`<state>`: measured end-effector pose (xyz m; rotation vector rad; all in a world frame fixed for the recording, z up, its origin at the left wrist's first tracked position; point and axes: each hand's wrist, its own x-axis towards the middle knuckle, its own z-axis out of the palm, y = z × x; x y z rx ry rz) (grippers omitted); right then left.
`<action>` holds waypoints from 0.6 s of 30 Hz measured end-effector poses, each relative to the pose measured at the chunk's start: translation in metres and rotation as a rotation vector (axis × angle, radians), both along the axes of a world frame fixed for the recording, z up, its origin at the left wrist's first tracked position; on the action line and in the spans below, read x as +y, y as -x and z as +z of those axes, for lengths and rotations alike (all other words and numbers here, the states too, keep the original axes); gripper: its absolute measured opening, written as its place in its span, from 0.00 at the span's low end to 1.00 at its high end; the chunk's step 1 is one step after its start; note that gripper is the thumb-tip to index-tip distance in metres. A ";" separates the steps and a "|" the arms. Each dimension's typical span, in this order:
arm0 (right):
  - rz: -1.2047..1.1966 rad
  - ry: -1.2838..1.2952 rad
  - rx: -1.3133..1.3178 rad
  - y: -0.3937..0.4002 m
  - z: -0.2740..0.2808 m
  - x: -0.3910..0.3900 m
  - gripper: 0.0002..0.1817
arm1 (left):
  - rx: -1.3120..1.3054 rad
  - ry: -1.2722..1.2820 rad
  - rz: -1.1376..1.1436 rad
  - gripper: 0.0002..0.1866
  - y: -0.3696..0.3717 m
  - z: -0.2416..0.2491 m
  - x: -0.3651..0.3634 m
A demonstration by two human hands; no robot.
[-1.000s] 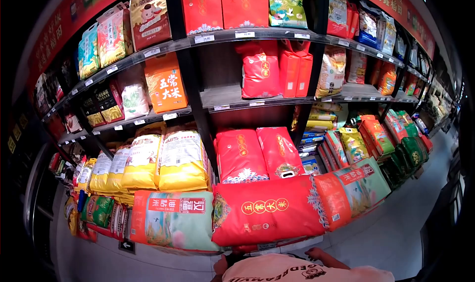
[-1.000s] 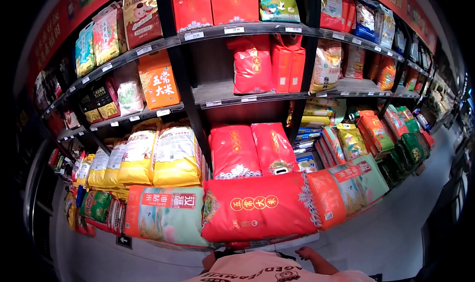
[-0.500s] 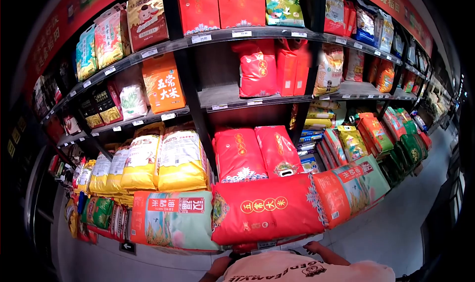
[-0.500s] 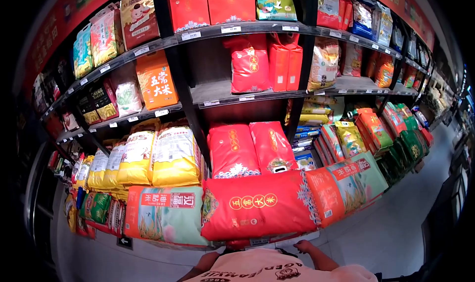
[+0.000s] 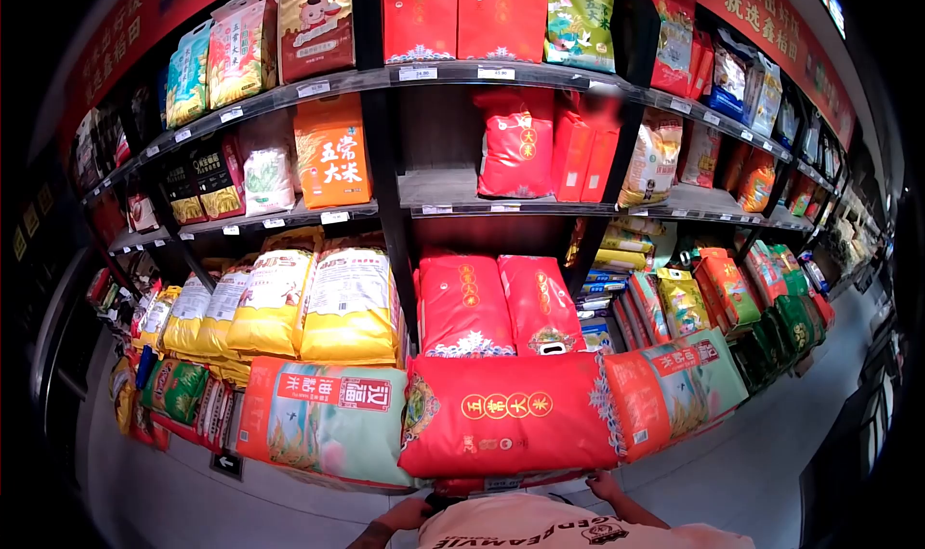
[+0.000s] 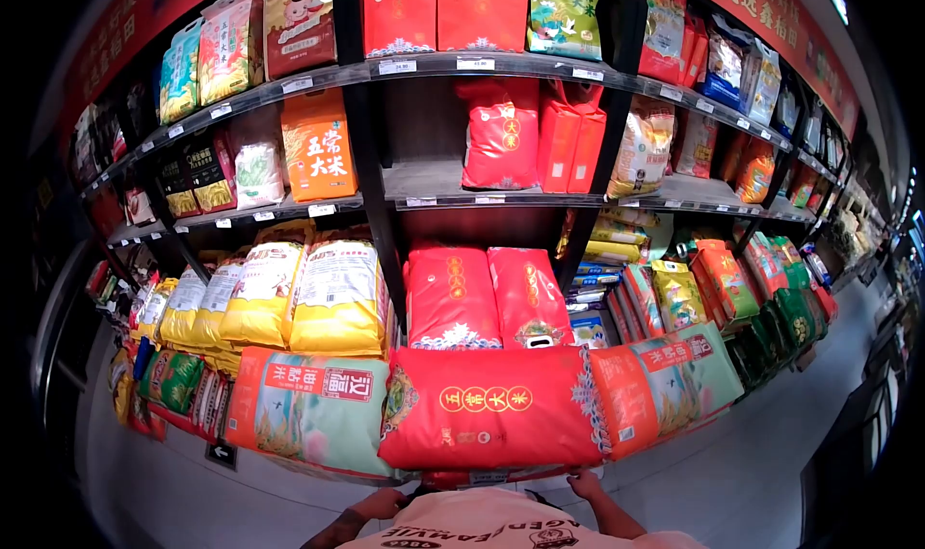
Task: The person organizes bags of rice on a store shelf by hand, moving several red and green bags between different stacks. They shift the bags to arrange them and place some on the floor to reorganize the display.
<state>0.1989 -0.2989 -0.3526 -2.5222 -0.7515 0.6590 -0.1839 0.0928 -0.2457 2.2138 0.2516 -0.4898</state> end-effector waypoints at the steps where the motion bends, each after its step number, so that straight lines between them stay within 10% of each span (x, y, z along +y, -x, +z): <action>1: -0.023 0.002 -0.018 -0.006 0.005 0.005 0.19 | 0.024 0.115 -0.006 0.14 0.001 -0.004 0.005; 5: -0.111 0.090 -0.085 -0.006 0.053 0.034 0.16 | 0.075 0.445 0.078 0.13 -0.006 -0.012 0.031; 10: -0.171 0.133 -0.336 0.030 0.085 0.059 0.19 | -0.206 0.144 0.711 0.16 -0.046 0.010 0.040; 18: 0.028 0.109 -0.618 0.037 0.097 0.084 0.38 | -0.238 -0.594 0.735 0.34 -0.090 -0.013 0.022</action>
